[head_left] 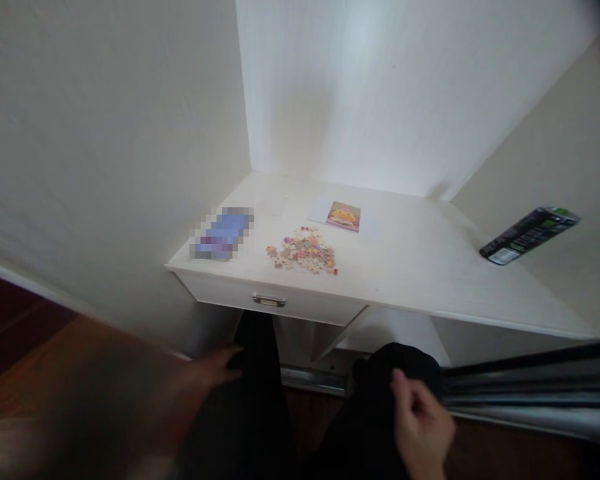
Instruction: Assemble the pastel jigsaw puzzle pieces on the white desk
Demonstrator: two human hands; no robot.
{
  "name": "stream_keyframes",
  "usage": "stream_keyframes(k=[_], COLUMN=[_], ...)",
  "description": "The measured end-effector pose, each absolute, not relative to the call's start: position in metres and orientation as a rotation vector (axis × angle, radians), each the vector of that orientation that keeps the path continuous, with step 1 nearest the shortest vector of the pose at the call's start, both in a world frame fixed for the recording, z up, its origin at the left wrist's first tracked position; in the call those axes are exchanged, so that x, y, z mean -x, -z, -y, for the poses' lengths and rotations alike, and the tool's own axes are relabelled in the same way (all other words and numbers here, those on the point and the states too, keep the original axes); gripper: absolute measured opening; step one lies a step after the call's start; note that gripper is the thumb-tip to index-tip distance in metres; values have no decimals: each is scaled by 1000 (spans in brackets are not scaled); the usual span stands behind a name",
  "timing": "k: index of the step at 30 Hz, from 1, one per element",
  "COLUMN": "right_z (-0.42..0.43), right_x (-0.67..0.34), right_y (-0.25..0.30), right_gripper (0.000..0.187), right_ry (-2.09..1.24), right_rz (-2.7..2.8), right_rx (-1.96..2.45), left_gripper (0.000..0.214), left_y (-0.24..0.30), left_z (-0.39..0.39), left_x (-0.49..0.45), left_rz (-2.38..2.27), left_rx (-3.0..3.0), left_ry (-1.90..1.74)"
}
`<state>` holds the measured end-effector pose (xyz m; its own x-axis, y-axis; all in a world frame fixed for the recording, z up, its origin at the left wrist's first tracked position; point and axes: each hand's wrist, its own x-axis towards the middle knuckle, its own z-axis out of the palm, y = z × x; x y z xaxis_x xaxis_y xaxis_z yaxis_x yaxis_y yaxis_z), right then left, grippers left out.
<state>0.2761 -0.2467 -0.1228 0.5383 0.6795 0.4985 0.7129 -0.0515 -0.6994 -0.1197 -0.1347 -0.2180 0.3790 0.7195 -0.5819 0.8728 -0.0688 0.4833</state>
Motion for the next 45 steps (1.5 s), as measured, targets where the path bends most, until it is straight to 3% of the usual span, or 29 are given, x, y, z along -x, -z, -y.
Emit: stream_keyframes(k=[3, 7, 10, 13, 16, 19, 30, 37, 45], right_z=[259, 235, 203, 154, 98, 59, 40, -33, -27], right_x=[-232, -214, -206, -196, -185, -176, -168, -258, -299], right_y=[145, 113, 65, 21, -1, -4, 0, -20, 5], right_gripper=[44, 22, 18, 28, 55, 64, 57, 51, 49], right_ry=[-276, -241, -129, -6, 37, -47, -83, 2, 1], right_rz=[1541, 1638, 1758, 1982, 2116, 2388, 2437, 2230, 2392], right_rx=[1766, 1663, 1530, 1516, 1662, 1535, 1436, 1817, 1660], left_gripper=[66, 53, 50, 57, 55, 55, 56, 52, 55], left_y=[230, 242, 253, 264, 267, 267, 274, 261, 254], left_z=[99, 76, 92, 122, 141, 144, 136, 127, 125], left_x=[80, 38, 24, 21, 27, 34, 26, 25, 20], left_rz=[-1320, -1292, -1319, -1397, -1428, -1432, -1443, -1334, -1297], left_rx=[-1933, -2017, -2033, -2068, -2115, -2133, -2132, -2053, -1980], left_ry=[316, 437, 533, 552, 493, 443, 439, 433, 373])
